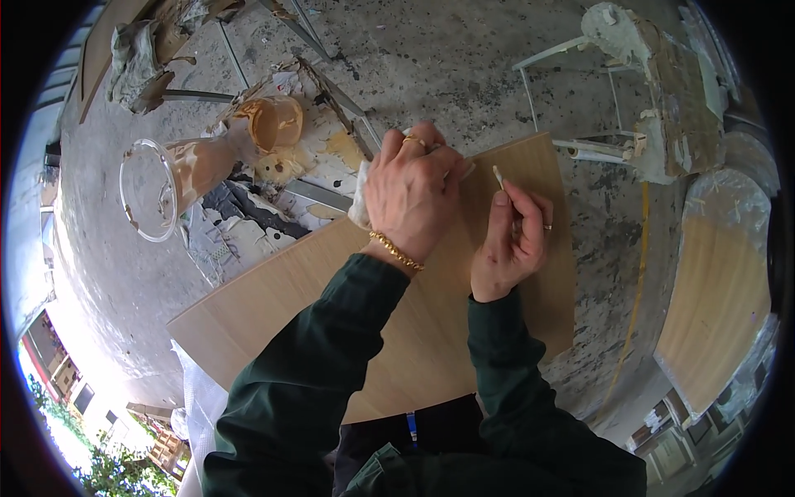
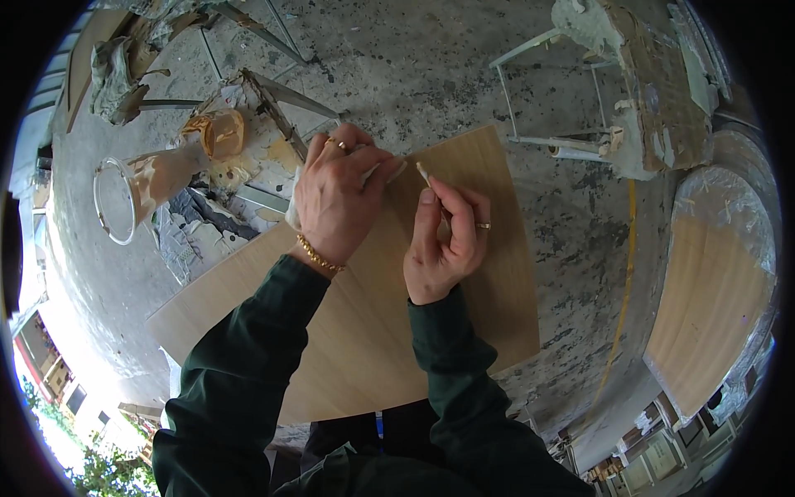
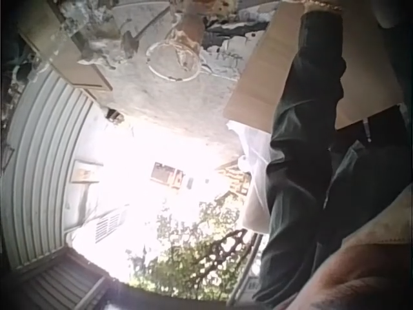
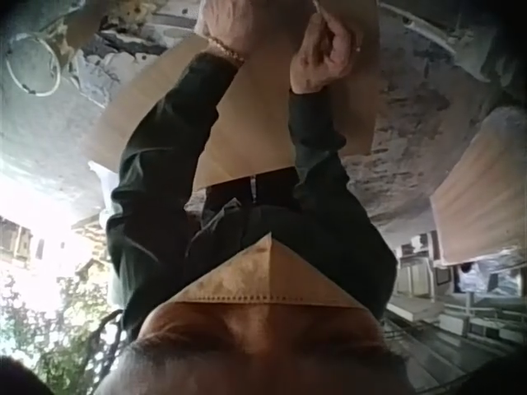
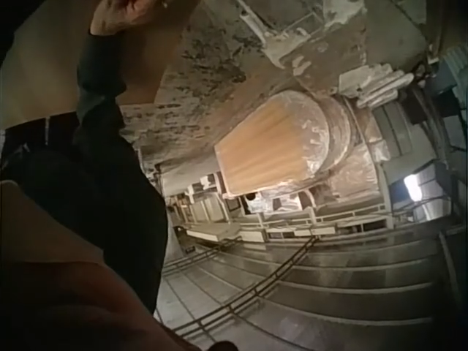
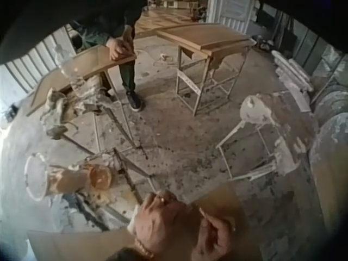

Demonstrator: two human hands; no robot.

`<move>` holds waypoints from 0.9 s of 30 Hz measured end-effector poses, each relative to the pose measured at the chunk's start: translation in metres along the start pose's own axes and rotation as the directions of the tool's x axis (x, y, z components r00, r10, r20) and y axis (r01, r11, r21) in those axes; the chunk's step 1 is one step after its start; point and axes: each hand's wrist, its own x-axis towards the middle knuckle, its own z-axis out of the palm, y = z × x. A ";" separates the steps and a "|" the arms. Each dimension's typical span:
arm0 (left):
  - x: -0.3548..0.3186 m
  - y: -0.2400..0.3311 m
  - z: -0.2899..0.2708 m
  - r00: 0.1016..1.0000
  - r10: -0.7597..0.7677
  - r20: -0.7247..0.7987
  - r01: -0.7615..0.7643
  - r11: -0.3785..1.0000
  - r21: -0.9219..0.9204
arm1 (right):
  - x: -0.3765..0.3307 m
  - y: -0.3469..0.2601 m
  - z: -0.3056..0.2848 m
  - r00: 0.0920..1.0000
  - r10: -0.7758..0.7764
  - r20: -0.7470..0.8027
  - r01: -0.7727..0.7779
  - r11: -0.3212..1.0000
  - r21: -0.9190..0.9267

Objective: Apply wood filler to the edges and surface of wood panels and wipe clean.

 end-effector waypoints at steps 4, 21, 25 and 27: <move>0.007 0.003 0.000 1.000 0.015 0.009 -0.015 1.000 -0.013 | 0.000 -0.003 0.000 1.000 0.025 -0.004 -0.025 1.000 0.006; -0.027 -0.035 -0.038 0.995 0.101 0.021 -0.101 0.995 0.005 | 0.030 -0.006 -0.013 0.945 -0.037 0.324 0.103 0.976 -0.190; -0.026 -0.035 -0.038 0.994 0.107 0.019 -0.107 0.994 0.008 | 0.030 0.000 -0.013 0.947 -0.069 0.312 0.133 0.973 -0.189; -0.027 -0.035 -0.037 0.994 0.106 0.009 -0.106 0.994 0.014 | 0.028 0.002 -0.013 0.945 -0.081 0.316 0.145 0.973 -0.182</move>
